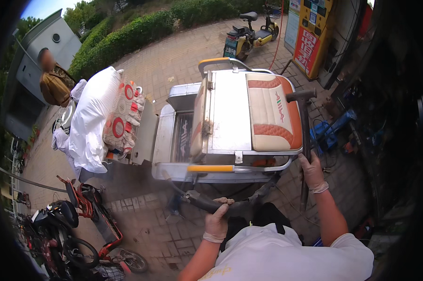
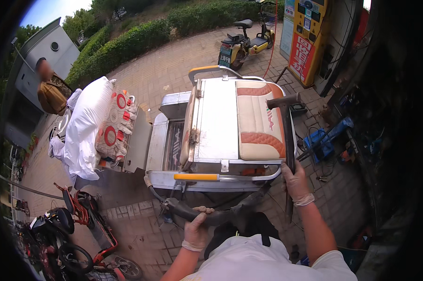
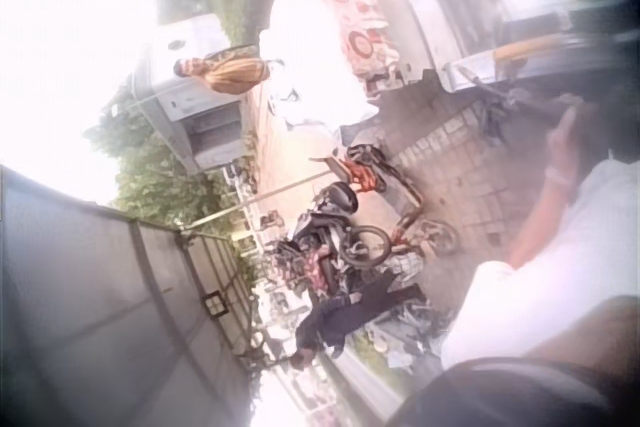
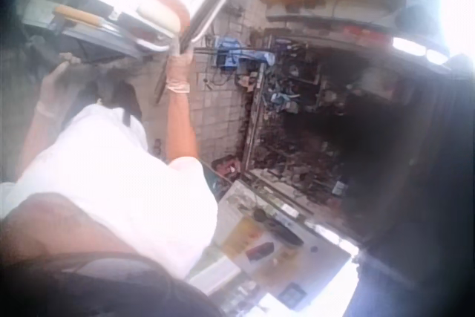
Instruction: The person welds a metal frame of a three-wheeled vehicle seat using a handheld welding torch, producing sparks and smoke. After welding, the person uses a hammer to tap the welded area and then lifts the seat to inspect the underside.
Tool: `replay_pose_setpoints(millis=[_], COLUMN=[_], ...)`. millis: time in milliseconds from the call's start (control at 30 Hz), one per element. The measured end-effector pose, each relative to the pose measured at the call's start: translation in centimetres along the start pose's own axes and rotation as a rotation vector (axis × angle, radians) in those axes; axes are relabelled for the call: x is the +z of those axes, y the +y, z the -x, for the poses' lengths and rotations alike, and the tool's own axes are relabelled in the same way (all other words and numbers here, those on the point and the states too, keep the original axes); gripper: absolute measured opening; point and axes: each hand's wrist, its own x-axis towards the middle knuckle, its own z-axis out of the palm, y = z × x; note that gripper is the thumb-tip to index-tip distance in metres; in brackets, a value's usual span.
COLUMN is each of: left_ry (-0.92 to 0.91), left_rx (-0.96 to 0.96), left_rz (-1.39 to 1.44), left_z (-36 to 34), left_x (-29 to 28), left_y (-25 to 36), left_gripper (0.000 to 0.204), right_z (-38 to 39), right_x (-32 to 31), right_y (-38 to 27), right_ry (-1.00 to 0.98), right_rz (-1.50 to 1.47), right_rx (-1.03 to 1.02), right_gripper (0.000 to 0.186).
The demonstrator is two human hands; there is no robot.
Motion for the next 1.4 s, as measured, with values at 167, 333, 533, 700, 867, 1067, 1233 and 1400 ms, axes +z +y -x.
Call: replay_pose_setpoints(millis=[167,333,533,700,867,1067,1233,1400], left_ry=[0.093,0.219,0.360,0.563,0.591,0.549,0.487,0.669], left_rx=[0.052,0.112,0.231,0.277,0.427,0.348,0.213,0.558], left_rz=[-0.094,-0.214,-0.576,-0.651,-0.892,-0.883,-0.806,-0.697], left_z=[-4.8,-10.3,-15.6,-16.4,-17.4,-20.3,-19.6,-18.8], left_x=[-2.3,-2.4,-0.8,-1.8,-3.9,-6.2,-5.7,-3.6], left_y=[0.1,-1.3,-4.0,-6.6,-8.5,-10.6,-9.6,-10.0], left_gripper=[0.023,0.030,0.051,0.059,0.071,0.069,0.061,0.114], right_z=[-13.8,-26.0,-33.8,-35.8,-38.5,-49.0,-54.9,-51.8], right_x=[13.6,22.6,27.8,26.9,26.6,26.9,29.0,31.0], right_y=[-3.5,-4.1,-1.2,2.6,7.2,17.1,24.6,19.5], right_ry=[-0.210,-0.294,-0.259,-0.303,-0.301,-0.363,-0.252,-0.387], right_rz=[0.063,0.277,0.550,0.753,0.677,0.598,0.213,0.378], right_rx=[0.117,-0.001,-0.120,-0.148,-0.081,-0.237,-0.353,-0.060], right_gripper=[0.034,0.047,0.050,0.048,0.042,0.038,0.040,0.042])
